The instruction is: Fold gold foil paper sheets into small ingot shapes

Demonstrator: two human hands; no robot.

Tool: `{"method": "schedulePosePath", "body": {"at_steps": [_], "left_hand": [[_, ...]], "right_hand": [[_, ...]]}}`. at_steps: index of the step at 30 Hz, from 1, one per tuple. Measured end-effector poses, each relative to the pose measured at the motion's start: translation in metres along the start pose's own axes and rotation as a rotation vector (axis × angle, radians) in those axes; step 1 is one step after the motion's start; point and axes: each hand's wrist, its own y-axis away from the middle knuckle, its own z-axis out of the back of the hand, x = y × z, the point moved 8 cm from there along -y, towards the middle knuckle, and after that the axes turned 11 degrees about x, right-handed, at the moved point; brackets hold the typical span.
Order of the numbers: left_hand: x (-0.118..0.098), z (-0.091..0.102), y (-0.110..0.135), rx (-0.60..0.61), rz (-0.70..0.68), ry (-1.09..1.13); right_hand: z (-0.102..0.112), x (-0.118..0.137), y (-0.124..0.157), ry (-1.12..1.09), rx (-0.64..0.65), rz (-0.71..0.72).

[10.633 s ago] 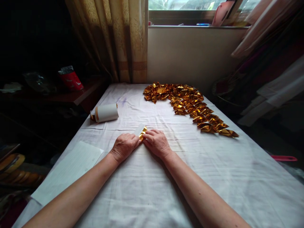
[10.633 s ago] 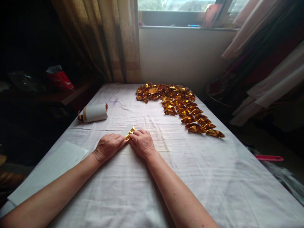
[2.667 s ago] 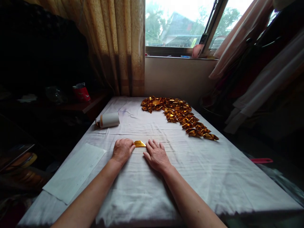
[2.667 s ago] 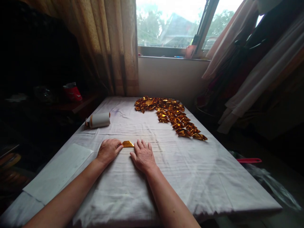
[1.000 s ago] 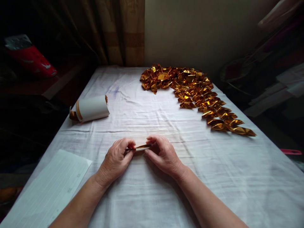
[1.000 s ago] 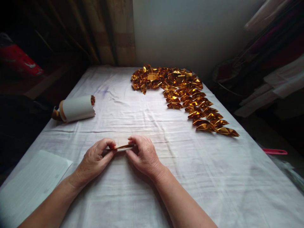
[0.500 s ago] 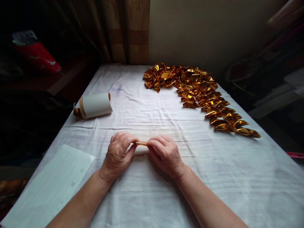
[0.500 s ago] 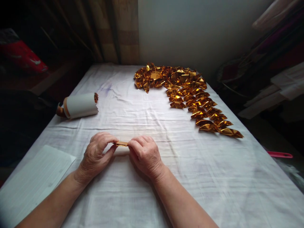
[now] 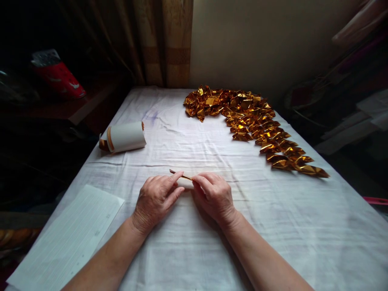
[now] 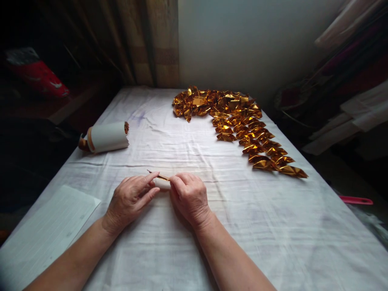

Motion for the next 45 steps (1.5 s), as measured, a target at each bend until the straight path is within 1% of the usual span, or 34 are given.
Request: {"method": "schedulePosePath", "body": {"at_steps": [5, 11, 16, 23, 25, 27, 29, 32, 35, 37, 39, 41, 45], "left_hand": [[0.005, -0.003, 0.001, -0.006, 0.055, 0.017], [0.017, -0.005, 0.0, 0.021, 0.136, 0.066], [0.025, -0.008, -0.001, 0.047, 0.223, 0.082], [0.029, -0.009, -0.004, 0.025, 0.318, 0.075], [0.031, -0.01, -0.004, 0.019, 0.331, 0.068], [0.033, -0.01, -0.004, 0.011, 0.336, 0.056], [0.032, -0.01, -0.004, -0.002, 0.315, 0.039], [0.024, -0.004, -0.004, -0.044, 0.237, 0.012], [0.008, -0.001, -0.004, -0.062, 0.114, 0.009], [-0.006, -0.001, -0.004, -0.046, 0.01, 0.008], [-0.016, -0.004, -0.005, -0.009, -0.057, 0.002], [-0.017, -0.009, -0.006, 0.046, -0.061, -0.009], [-0.008, -0.015, -0.006, 0.109, -0.023, -0.031]], "right_hand": [[-0.009, 0.0, 0.001, -0.089, 0.059, -0.011], [-0.017, -0.003, 0.002, -0.16, 0.119, -0.006], [-0.02, -0.008, 0.003, -0.179, 0.118, -0.047], [-0.023, -0.016, 0.005, -0.316, 0.104, -0.188], [-0.022, -0.017, 0.005, -0.318, 0.112, -0.194], [-0.022, -0.015, 0.004, -0.297, 0.127, -0.166], [-0.023, -0.014, 0.004, -0.272, 0.151, -0.142], [-0.027, -0.015, 0.005, -0.26, 0.183, -0.164], [-0.029, -0.016, 0.005, -0.256, 0.188, -0.191], [-0.028, -0.015, 0.004, -0.251, 0.186, -0.194], [-0.027, -0.014, 0.004, -0.27, 0.187, -0.189], [-0.027, -0.014, 0.004, -0.303, 0.2, -0.172], [-0.027, -0.013, 0.006, -0.303, 0.223, -0.114]]}}
